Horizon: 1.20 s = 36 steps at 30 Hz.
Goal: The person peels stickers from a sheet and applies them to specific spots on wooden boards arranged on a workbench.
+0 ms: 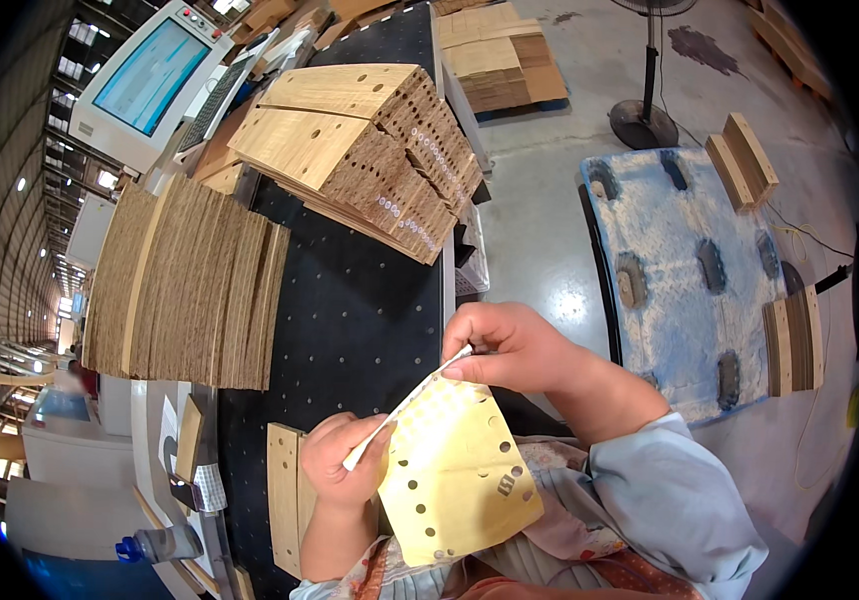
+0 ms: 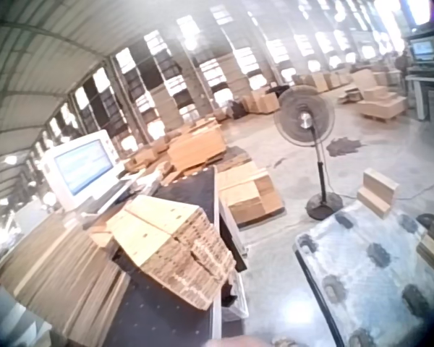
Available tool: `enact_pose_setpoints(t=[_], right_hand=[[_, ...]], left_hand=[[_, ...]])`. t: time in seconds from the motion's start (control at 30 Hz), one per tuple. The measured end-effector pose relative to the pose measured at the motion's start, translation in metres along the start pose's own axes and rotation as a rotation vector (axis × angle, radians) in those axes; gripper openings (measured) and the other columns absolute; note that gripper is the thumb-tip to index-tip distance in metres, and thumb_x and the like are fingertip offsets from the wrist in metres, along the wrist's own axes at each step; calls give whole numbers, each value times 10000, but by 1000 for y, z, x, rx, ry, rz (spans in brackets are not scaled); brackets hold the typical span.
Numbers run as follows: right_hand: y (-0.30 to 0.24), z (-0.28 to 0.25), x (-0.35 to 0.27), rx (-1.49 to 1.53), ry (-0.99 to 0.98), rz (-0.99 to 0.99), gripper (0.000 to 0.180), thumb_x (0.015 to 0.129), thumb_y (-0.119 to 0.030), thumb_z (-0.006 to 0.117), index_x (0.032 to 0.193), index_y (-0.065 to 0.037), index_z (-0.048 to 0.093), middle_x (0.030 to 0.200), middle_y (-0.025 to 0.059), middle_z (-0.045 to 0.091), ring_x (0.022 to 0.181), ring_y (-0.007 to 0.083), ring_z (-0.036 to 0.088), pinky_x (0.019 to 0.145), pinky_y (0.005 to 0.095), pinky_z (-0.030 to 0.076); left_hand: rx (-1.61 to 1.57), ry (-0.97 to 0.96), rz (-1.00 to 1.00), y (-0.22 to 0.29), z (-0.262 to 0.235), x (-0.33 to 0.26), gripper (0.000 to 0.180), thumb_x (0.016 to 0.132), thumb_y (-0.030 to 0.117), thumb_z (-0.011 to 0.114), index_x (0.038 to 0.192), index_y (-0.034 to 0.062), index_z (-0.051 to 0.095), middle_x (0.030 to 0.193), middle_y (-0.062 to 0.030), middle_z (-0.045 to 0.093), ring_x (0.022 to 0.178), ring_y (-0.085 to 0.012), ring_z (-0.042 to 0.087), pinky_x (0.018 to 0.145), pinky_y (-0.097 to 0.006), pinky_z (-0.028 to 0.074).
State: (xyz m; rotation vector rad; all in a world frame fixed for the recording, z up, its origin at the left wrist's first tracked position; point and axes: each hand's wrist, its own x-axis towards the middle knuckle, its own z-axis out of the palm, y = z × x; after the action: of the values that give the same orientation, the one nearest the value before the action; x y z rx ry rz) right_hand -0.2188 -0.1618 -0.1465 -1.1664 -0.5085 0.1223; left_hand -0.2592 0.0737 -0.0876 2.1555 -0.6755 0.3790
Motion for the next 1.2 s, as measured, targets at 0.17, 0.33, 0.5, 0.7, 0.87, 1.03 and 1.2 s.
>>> enact_pose_setpoints(t=[0.17,0.33,0.5,0.7,0.87,1.03,1.2], right_hand=[[-5,-4,1,-234,2,-115,96,806,-10,633,886,-39,589,861,30,602,767,95,575,657,250,466],[-3,-5,0,-299,29,-258,142,765,4,629,889,-57,598,913,48,579,849,173,580,716,290,471],[0,0,3,-512,183,-459,176,745,-14,665,906,-69,618,933,66,584,891,249,572,761,329,472],[0,-2,0,-790,270,-476,241,725,-45,727,952,-62,647,983,91,606,906,278,569,782,362,461],[5,-5,-2,-824,267,-521,217,720,-33,723,923,-70,656,928,70,610,839,266,579,739,359,468],[2,-3,1,-811,282,-576,110,759,-47,687,839,-69,615,876,51,594,818,266,563,694,349,478],[2,-3,0,-807,289,-616,115,751,-37,688,833,-52,610,882,61,592,833,264,565,698,345,479]], left_hand=[[55,0,126,3,5,4,148,693,-35,733,830,-14,684,552,-70,509,452,-171,462,445,-278,344],[51,11,64,2,6,-1,108,765,57,727,820,-23,681,586,-61,527,498,-145,452,474,-255,328],[48,25,22,3,7,0,195,665,-87,733,834,-7,679,559,-97,536,444,-200,489,440,-275,371],[184,24,147,3,7,-1,268,631,-98,738,867,13,674,573,-92,551,443,-211,489,438,-289,378],[174,53,165,3,8,-2,290,622,-103,731,879,20,674,579,-91,548,447,-218,486,441,-297,385],[153,52,108,1,7,-6,236,649,-93,714,864,-1,682,586,-80,532,472,-186,470,454,-277,359],[161,66,110,5,8,-4,311,590,-119,707,872,11,689,589,-99,554,461,-211,488,453,-297,392]])
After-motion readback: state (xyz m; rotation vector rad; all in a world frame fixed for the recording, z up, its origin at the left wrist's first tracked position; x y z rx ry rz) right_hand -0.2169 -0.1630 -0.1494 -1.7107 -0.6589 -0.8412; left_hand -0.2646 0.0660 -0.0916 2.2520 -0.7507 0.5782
